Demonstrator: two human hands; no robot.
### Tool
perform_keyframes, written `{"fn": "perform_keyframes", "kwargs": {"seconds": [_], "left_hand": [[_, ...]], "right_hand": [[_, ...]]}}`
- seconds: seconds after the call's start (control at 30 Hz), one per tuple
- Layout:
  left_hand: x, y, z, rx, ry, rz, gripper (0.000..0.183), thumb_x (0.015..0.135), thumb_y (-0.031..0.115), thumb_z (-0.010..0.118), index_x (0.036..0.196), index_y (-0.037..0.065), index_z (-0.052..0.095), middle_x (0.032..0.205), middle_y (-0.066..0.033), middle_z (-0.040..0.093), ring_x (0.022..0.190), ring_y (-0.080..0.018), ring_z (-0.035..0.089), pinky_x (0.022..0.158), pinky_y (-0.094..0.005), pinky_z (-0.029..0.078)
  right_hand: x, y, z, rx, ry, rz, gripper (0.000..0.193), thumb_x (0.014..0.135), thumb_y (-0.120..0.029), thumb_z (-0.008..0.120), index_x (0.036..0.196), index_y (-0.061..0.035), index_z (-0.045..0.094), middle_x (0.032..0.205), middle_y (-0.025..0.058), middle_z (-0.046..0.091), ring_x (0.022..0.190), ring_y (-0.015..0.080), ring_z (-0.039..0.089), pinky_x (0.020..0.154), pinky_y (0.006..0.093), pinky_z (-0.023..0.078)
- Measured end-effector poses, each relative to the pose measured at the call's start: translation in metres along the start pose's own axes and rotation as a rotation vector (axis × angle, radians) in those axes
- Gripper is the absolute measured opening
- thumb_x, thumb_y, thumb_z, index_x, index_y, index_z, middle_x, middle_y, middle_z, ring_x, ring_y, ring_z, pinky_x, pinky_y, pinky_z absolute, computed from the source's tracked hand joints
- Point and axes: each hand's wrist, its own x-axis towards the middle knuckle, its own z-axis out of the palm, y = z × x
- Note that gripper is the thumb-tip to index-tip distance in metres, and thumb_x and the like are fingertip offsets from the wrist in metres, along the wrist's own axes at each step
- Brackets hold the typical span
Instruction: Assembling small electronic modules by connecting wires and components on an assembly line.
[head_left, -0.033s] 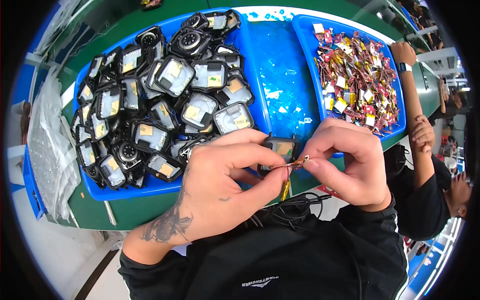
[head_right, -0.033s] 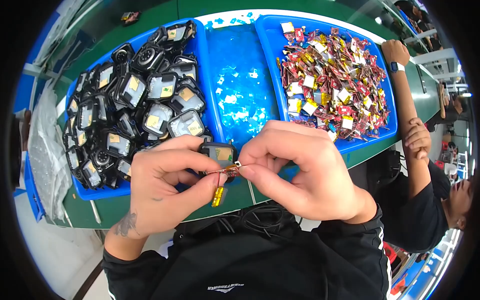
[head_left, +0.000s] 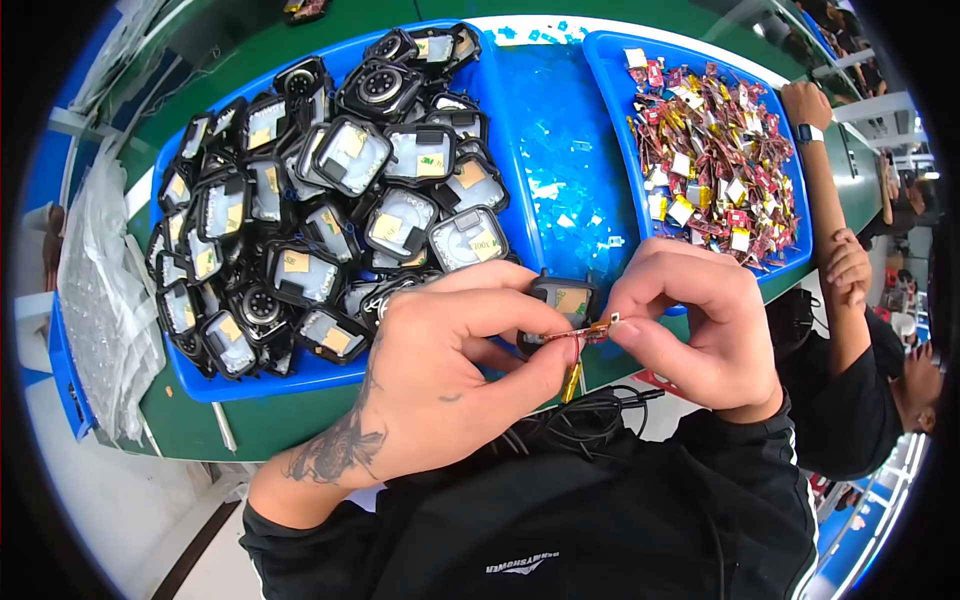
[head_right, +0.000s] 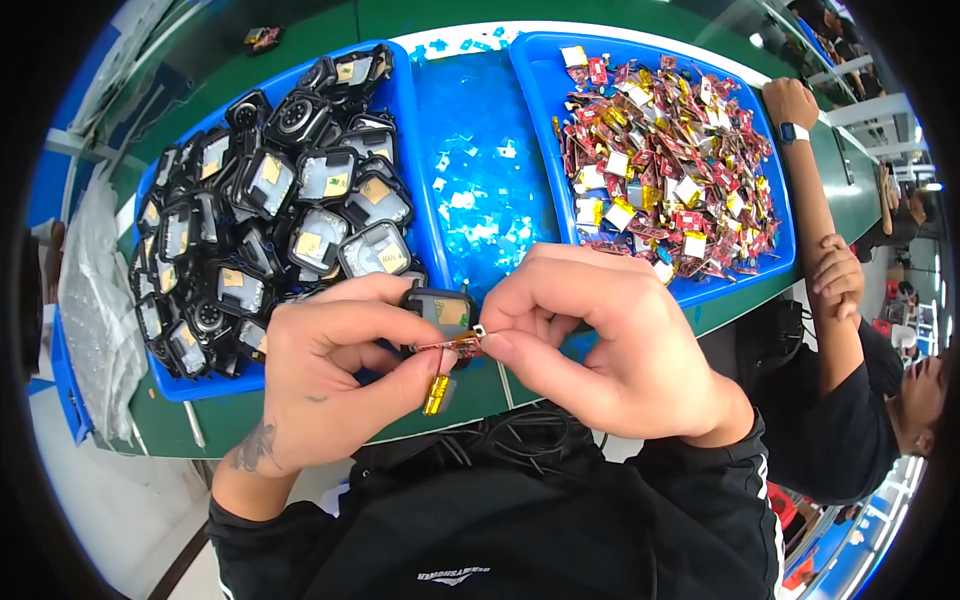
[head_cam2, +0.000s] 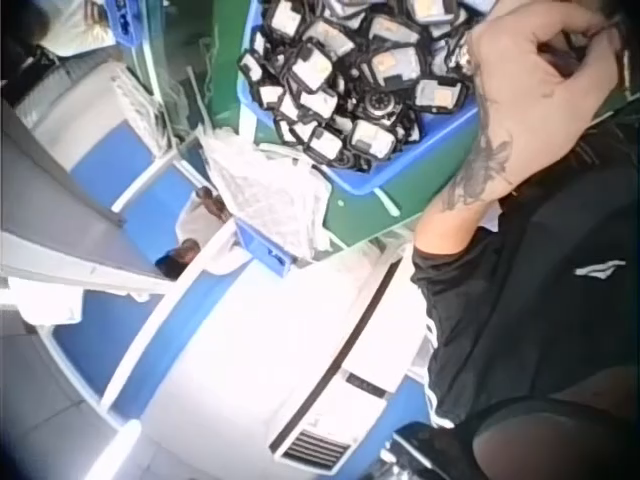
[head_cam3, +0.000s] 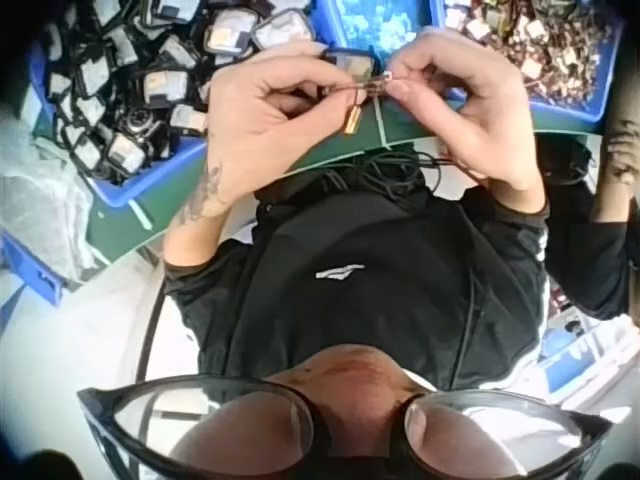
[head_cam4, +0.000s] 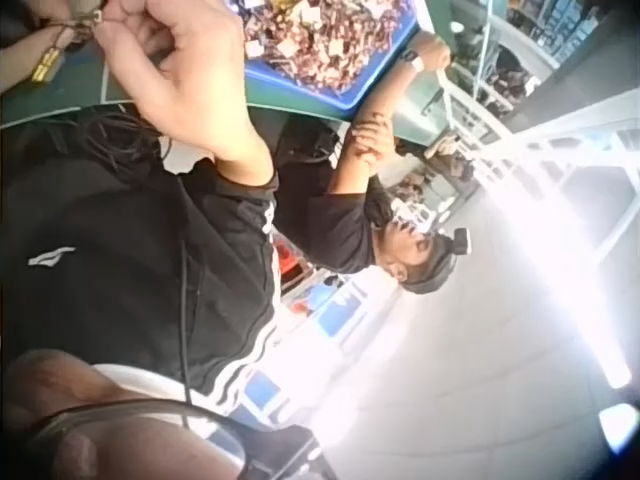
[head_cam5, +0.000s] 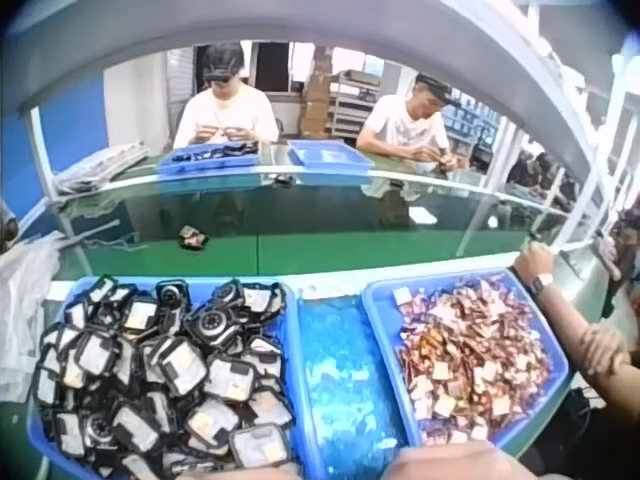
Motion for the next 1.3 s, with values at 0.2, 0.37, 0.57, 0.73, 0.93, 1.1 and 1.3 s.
{"fn": "perform_keyframes", "kwargs": {"seconds": [0.2,0.37,0.57,0.73,0.93,1.1,1.3], "left_hand": [[0.003,0.001,-0.002,-0.048,-0.031,-0.033,0.012,0.082,-0.011,0.065,0.093,-0.011,0.069,0.101,-0.0134,0.061,0.084,-0.0118,0.064,0.070,-0.0218,0.057],[0.001,-0.002,0.006,-0.012,0.011,0.076,0.024,0.085,-0.013,0.062,0.108,-0.011,0.066,0.107,-0.0146,0.061,0.094,-0.0176,0.066,0.077,-0.0246,0.056],[0.000,-0.008,0.014,-0.242,0.097,0.176,0.043,0.089,-0.013,0.057,0.131,-0.002,0.056,0.119,-0.0088,0.055,0.095,-0.0087,0.060,0.083,-0.0225,0.053],[-0.004,-0.012,0.014,-0.240,0.115,0.228,0.044,0.088,-0.014,0.057,0.131,-0.002,0.056,0.118,-0.0090,0.057,0.095,-0.0077,0.060,0.081,-0.0219,0.052],[-0.003,-0.014,0.014,-0.246,0.162,0.266,0.045,0.089,-0.014,0.058,0.132,-0.002,0.055,0.112,-0.0091,0.061,0.092,-0.0077,0.060,0.080,-0.0217,0.052],[-0.001,-0.004,0.016,-0.356,0.235,0.220,0.046,0.090,-0.012,0.056,0.135,-0.001,0.052,0.109,-0.0114,0.065,0.091,-0.0081,0.063,0.079,-0.0217,0.052],[-0.005,-0.006,0.012,-0.351,0.202,0.277,0.046,0.091,-0.010,0.055,0.136,0.000,0.050,0.114,-0.0113,0.065,0.095,-0.0108,0.065,0.080,-0.0229,0.053]], "right_hand": [[-0.004,-0.003,0.004,0.157,0.022,0.065,0.014,0.081,0.000,0.072,0.094,0.0011,0.065,0.083,0.0060,0.063,0.071,0.0096,0.063,0.060,0.0213,0.051],[-0.006,-0.001,0.035,0.165,0.378,-0.080,0.024,0.081,0.005,0.071,0.103,0.0034,0.061,0.086,0.0060,0.064,0.073,0.0082,0.063,0.062,0.0208,0.053],[-0.006,0.004,0.056,0.226,0.571,-0.156,0.024,0.078,0.009,0.072,0.099,0.0042,0.060,0.082,0.0069,0.063,0.067,0.0079,0.062,0.057,0.0205,0.050],[-0.005,0.005,0.060,0.191,0.625,-0.219,0.024,0.077,0.009,0.072,0.098,0.0042,0.060,0.081,0.0070,0.063,0.064,0.0079,0.060,0.055,0.0205,0.049],[0.002,0.003,0.057,0.095,0.583,-0.159,0.029,0.077,0.008,0.072,0.103,0.0016,0.059,0.088,0.0063,0.061,0.074,0.0085,0.061,0.057,0.0218,0.052],[0.006,-0.005,0.054,0.267,0.480,-0.043,0.037,0.078,0.006,0.071,0.111,0.0004,0.056,0.093,0.0052,0.059,0.080,0.0085,0.060,0.062,0.0211,0.054],[0.014,-0.005,0.051,0.441,0.391,-0.004,0.040,0.079,0.007,0.069,0.115,0.0007,0.053,0.095,0.0053,0.060,0.083,0.0074,0.060,0.066,0.0195,0.054]]}}
